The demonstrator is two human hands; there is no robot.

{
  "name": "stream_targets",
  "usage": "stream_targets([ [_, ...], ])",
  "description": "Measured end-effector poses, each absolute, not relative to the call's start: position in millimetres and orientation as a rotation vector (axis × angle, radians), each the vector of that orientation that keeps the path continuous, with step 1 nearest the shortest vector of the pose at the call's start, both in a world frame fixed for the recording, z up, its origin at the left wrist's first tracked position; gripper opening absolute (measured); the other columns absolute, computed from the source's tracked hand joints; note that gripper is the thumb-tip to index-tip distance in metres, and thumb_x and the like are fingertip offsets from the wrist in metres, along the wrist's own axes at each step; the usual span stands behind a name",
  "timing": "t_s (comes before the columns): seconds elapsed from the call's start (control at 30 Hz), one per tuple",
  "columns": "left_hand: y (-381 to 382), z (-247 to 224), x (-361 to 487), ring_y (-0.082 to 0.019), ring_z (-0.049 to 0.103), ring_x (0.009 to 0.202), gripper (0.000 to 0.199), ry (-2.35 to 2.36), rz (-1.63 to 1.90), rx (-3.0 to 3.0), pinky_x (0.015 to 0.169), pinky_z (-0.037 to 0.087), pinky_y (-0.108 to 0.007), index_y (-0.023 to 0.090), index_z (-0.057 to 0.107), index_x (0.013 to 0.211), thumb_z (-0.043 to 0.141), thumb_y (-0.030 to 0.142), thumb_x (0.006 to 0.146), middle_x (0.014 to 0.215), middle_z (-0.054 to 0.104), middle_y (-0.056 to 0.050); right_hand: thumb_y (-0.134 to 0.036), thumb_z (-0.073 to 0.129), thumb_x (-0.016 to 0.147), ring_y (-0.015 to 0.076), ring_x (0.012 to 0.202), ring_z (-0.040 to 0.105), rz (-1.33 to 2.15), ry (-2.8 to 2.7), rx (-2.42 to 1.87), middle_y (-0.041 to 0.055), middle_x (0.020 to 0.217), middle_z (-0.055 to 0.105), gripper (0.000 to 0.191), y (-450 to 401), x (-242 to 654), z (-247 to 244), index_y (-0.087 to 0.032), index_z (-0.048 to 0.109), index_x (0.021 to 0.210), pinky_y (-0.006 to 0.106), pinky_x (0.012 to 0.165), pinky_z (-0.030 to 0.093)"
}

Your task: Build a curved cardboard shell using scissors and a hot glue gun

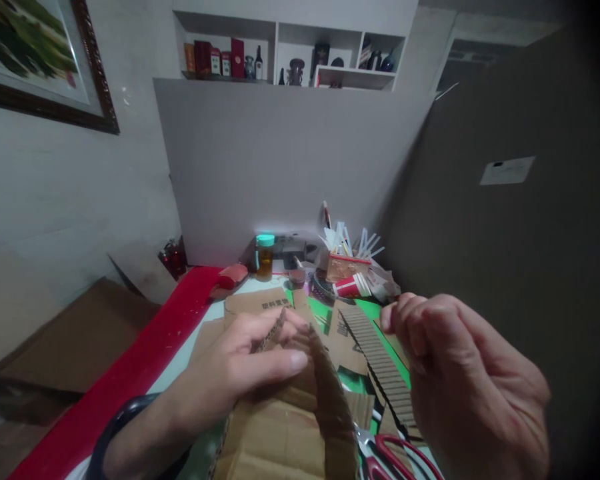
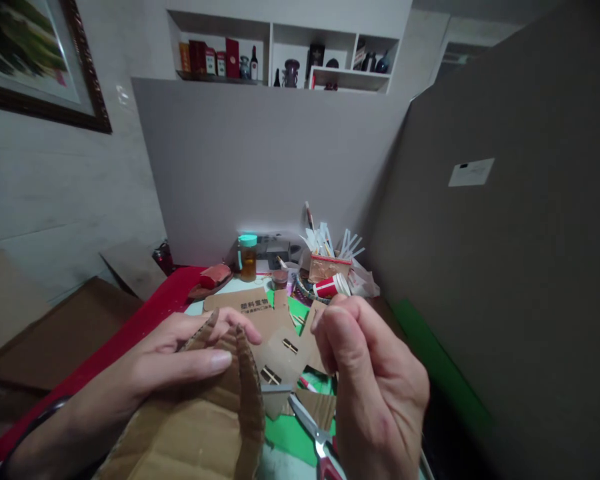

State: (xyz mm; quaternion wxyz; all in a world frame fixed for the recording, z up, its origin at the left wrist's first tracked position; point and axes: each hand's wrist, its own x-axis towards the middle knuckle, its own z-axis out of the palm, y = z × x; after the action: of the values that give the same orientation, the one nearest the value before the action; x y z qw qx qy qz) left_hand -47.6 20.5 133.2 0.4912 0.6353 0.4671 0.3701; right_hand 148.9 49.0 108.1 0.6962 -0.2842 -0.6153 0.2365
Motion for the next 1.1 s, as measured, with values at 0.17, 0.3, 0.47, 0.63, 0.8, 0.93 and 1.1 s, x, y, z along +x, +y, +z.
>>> stream_targets([
  [0.17, 18.6, 129.7, -50.0, -0.031, 0.062, 0.099, 0.029, 1.113, 0.985, 1.511, 0.083, 0.042, -0.039, 0.02, 0.073, 0.099, 0.062, 0.04, 0.08, 0.102, 0.072, -0.006, -0.037, 0.061, 0.097, 0.0119, 0.055, 0.033, 0.664, -1.399, -0.672, -0.0019, 0.06, 0.035, 0.043, 41.6, 151.2, 108.7, -0.019, 0.046, 0.061, 0.025, 0.049, 0.032],
  [0.3, 17.2, 127.4, -49.4, -0.03, 0.063, 0.104, 0.029, 0.936, 1.036, 1.422, 0.089, 0.043, -0.039, 0.02, 0.072, 0.108, 0.059, 0.035, 0.086, 0.103, 0.072, -0.006, -0.033, 0.058, 0.099, 0.0104, 0.06, 0.046, 0.563, -1.665, -0.678, -0.0021, 0.066, 0.05, 0.029, 42.4, 157.4, 111.4, -0.021, 0.057, 0.073, 0.02, 0.052, 0.037],
  [0.47, 15.8, 128.1, -50.4, -0.026, 0.06, 0.106, 0.025, 0.972, 1.016, 1.517, 0.093, 0.042, -0.034, 0.021, 0.071, 0.108, 0.062, 0.031, 0.086, 0.101, 0.07, -0.003, -0.023, 0.059, 0.097, 0.0101, 0.087, 0.065, 0.503, -1.772, -0.664, -0.0057, 0.097, 0.066, 0.01, 43.0, 155.1, 114.1, -0.029, 0.066, 0.101, 0.015, 0.078, 0.048],
  [0.63, 16.9, 126.8, -42.1, -0.021, 0.062, 0.095, 0.018, 0.974, 0.952, 1.627, 0.083, 0.047, -0.03, 0.019, 0.067, 0.105, 0.059, 0.022, 0.089, 0.102, 0.068, -0.002, -0.021, 0.061, 0.096, 0.0157, 0.115, 0.058, 0.386, -1.997, -0.567, -0.0013, 0.124, 0.062, 0.028, 46.3, 148.7, 112.7, -0.027, 0.06, 0.123, 0.024, 0.097, 0.046],
  [0.8, 18.8, 127.6, -33.5, -0.019, 0.06, 0.102, 0.021, 1.014, 0.968, 1.742, 0.091, 0.044, -0.027, 0.019, 0.07, 0.097, 0.055, 0.008, 0.088, 0.104, 0.067, 0.0, -0.006, 0.057, 0.093, 0.0173, 0.11, 0.056, 0.296, -2.038, -0.423, 0.0045, 0.119, 0.061, 0.017, 48.6, 139.3, 108.6, -0.018, 0.064, 0.103, 0.031, 0.097, 0.046],
  [0.93, 16.7, 130.9, -34.1, -0.017, 0.059, 0.103, 0.022, 1.014, 0.972, 1.748, 0.099, 0.041, -0.028, 0.021, 0.071, 0.105, 0.055, 0.013, 0.092, 0.113, 0.066, 0.0, -0.006, 0.057, 0.094, 0.015, 0.096, 0.059, 0.377, -1.897, -0.44, 0.002, 0.103, 0.064, 0.014, 44.4, 128.9, 103.0, -0.018, 0.062, 0.091, 0.031, 0.089, 0.046],
  [1.1, 13.1, 129.4, -34.8, -0.017, 0.06, 0.104, 0.022, 1.007, 0.998, 1.793, 0.099, 0.042, -0.027, 0.025, 0.07, 0.111, 0.055, 0.02, 0.094, 0.118, 0.066, 0.001, -0.012, 0.061, 0.094, 0.0124, 0.092, 0.061, 0.625, -1.685, -0.454, -0.0021, 0.096, 0.065, 0.014, 36.6, 123.8, 102.1, -0.021, 0.064, 0.084, 0.023, 0.084, 0.048],
])
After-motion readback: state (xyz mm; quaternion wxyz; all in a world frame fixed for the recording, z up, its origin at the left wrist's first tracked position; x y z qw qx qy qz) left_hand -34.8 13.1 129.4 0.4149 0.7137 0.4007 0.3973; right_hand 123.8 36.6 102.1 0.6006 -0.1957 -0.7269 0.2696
